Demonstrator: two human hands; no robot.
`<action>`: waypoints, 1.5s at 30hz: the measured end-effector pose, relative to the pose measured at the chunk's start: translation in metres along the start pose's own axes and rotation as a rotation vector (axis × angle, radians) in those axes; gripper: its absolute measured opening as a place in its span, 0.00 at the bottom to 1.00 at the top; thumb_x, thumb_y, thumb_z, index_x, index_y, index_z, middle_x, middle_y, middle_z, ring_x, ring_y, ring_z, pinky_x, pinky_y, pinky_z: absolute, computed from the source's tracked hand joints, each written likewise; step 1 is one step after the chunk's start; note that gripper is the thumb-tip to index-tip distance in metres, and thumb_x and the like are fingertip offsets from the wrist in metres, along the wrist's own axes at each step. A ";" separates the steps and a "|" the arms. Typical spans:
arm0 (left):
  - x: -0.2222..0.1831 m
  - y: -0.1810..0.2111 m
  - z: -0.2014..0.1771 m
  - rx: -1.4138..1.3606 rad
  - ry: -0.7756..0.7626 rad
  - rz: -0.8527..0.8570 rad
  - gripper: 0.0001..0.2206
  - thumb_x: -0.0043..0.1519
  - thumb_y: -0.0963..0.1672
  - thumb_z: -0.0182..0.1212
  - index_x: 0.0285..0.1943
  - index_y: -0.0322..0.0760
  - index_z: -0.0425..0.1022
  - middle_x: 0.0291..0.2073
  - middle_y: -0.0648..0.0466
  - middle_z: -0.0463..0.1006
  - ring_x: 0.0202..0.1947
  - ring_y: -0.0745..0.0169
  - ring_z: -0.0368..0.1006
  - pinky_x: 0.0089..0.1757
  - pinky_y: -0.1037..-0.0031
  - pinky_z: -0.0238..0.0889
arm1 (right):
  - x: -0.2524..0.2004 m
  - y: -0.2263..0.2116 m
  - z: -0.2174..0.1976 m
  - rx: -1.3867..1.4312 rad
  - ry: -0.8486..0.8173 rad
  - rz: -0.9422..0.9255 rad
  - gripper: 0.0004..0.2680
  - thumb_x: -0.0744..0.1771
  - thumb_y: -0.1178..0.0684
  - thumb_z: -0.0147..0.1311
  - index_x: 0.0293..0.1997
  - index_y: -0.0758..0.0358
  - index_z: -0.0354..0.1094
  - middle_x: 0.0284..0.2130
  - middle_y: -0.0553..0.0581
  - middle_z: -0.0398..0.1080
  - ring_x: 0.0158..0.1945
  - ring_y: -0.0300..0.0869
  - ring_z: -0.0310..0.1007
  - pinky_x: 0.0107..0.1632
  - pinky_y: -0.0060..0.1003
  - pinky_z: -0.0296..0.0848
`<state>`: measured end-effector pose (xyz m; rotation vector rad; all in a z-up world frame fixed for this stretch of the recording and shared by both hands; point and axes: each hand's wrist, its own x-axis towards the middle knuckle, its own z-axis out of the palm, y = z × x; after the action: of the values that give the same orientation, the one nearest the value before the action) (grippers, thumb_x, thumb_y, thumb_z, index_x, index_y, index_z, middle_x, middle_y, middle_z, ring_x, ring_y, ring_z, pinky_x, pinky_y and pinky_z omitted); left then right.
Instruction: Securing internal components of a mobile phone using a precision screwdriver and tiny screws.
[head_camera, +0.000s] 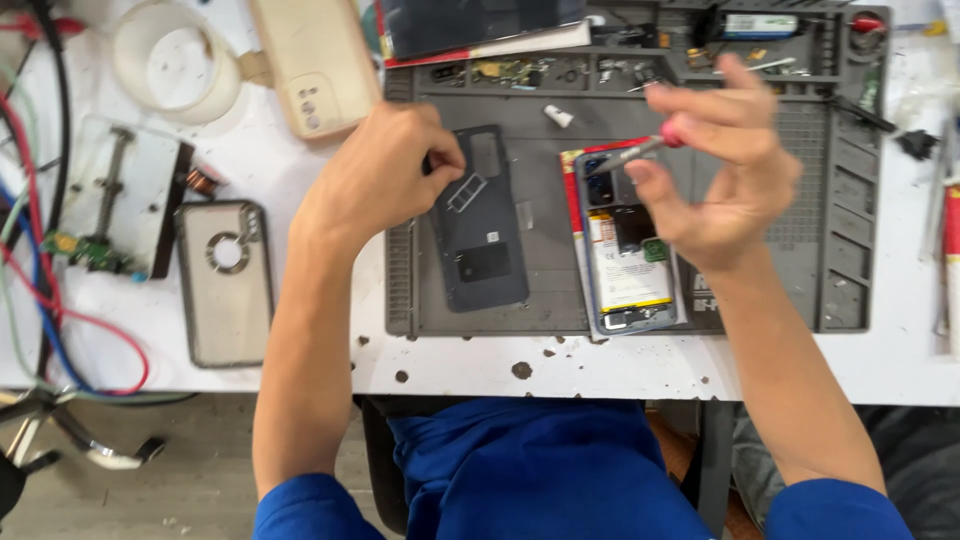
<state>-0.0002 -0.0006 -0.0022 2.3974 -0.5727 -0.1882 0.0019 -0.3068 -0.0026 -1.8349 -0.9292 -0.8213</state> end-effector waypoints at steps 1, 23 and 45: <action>0.000 -0.001 0.002 0.037 0.006 0.022 0.05 0.59 0.35 0.64 0.36 0.33 0.85 0.34 0.49 0.81 0.32 0.52 0.77 0.35 0.65 0.70 | 0.001 -0.002 0.002 0.062 -0.013 0.032 0.08 0.69 0.66 0.59 0.48 0.64 0.62 0.31 0.64 0.74 0.39 0.54 0.79 0.74 0.63 0.62; 0.014 0.044 0.018 -0.266 0.145 -0.007 0.12 0.74 0.41 0.47 0.36 0.37 0.54 0.22 0.55 0.62 0.23 0.62 0.52 0.29 0.68 0.48 | -0.002 0.005 -0.004 0.071 -0.148 0.078 0.17 0.68 0.59 0.69 0.58 0.68 0.61 0.44 0.69 0.76 0.49 0.57 0.82 0.60 0.45 0.80; 0.026 0.084 0.083 -1.399 0.094 -0.276 0.08 0.67 0.42 0.59 0.44 0.28 0.79 0.30 0.49 0.76 0.12 0.76 0.45 0.16 0.81 0.34 | 0.005 -0.031 -0.007 0.104 0.343 0.246 0.17 0.74 0.56 0.50 0.69 0.44 0.45 0.41 0.69 0.59 0.23 0.59 0.69 0.30 0.52 0.77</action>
<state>-0.0296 -0.1171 -0.0131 1.0834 0.0230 -0.4163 -0.0231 -0.3018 0.0175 -1.6134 -0.5081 -0.8792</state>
